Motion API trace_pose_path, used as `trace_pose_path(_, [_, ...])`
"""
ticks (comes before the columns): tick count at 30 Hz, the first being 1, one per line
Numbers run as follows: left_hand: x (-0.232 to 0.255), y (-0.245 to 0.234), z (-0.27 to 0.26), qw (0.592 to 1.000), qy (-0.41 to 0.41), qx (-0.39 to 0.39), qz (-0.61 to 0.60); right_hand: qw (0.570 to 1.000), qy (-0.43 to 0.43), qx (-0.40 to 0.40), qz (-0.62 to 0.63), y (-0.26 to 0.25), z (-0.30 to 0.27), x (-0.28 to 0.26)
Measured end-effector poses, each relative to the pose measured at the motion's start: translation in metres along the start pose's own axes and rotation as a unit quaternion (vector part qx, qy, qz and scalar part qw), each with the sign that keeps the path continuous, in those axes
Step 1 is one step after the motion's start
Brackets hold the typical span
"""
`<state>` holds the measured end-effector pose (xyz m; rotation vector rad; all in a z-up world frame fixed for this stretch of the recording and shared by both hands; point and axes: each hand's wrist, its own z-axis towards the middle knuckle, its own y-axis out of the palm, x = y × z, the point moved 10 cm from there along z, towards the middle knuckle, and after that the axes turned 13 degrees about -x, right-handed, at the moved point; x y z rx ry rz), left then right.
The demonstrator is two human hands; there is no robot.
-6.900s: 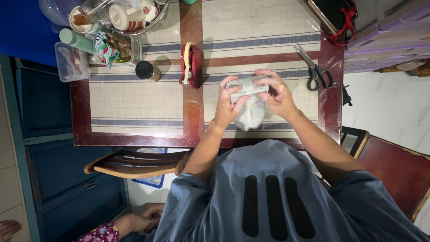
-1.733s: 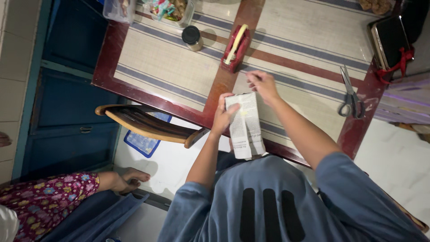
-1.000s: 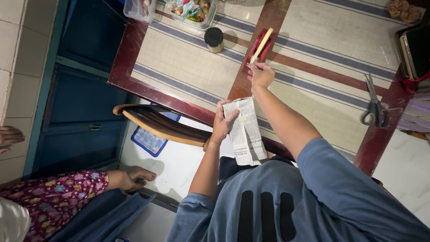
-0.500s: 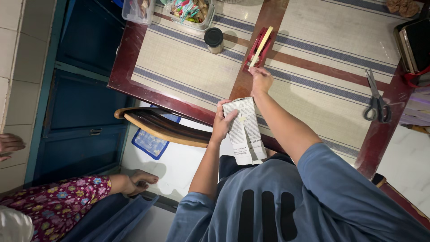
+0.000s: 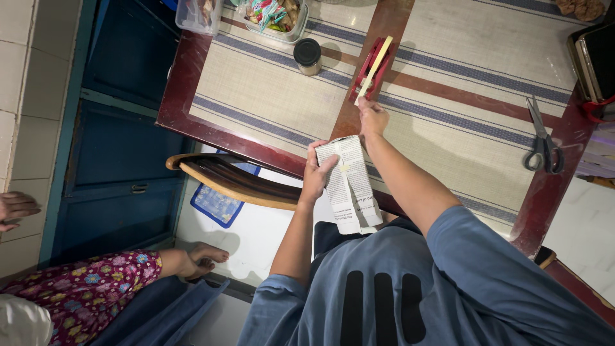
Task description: The person wraps a small cardboard box using a newspaper sheet. They cut the paper with scissors, fold it around the box, and secure the folds with tape. The person then folds the ends and tapes them down to complete the wrapping.
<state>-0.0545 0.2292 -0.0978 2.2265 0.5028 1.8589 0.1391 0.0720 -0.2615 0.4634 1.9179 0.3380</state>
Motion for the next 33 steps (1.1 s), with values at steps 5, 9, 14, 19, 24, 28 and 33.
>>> trace_pose_path(5, [0.002, 0.001, 0.004, 1.0, 0.008, -0.002, 0.021, 0.998, 0.011, 0.006, -0.057, -0.006, 0.009, 0.006])
trace_pose_path(9, [0.002, 0.005, 0.008, 1.0, 0.003, -0.009, 0.014, 0.995, 0.023, 0.006, -0.094, -0.006, 0.01, 0.004])
trace_pose_path(14, [0.003, 0.01, 0.011, 1.0, -0.012, -0.009, 0.013, 0.965, 0.013, 0.009, -0.262, -0.002, 0.004, -0.016])
trace_pose_path(19, [0.006, 0.01, 0.013, 1.0, -0.014, -0.011, 0.018, 0.955, 0.029, 0.026, -0.294, -0.005, 0.011, -0.012])
trace_pose_path(24, [0.011, 0.012, 0.012, 0.999, 0.012, -0.017, 0.033, 0.947, 0.011, 0.018, -0.321, 0.0, 0.016, -0.019])
trace_pose_path(28, [0.014, 0.019, 0.01, 0.998, 0.03, -0.028, 0.037, 0.931, 0.077, 0.026, -0.356, 0.002, 0.006, -0.029])
trace_pose_path(33, [0.016, 0.021, 0.005, 0.997, 0.037, -0.019, 0.06, 0.947, 0.105, 0.055, -0.299, 0.006, -0.003, -0.036])
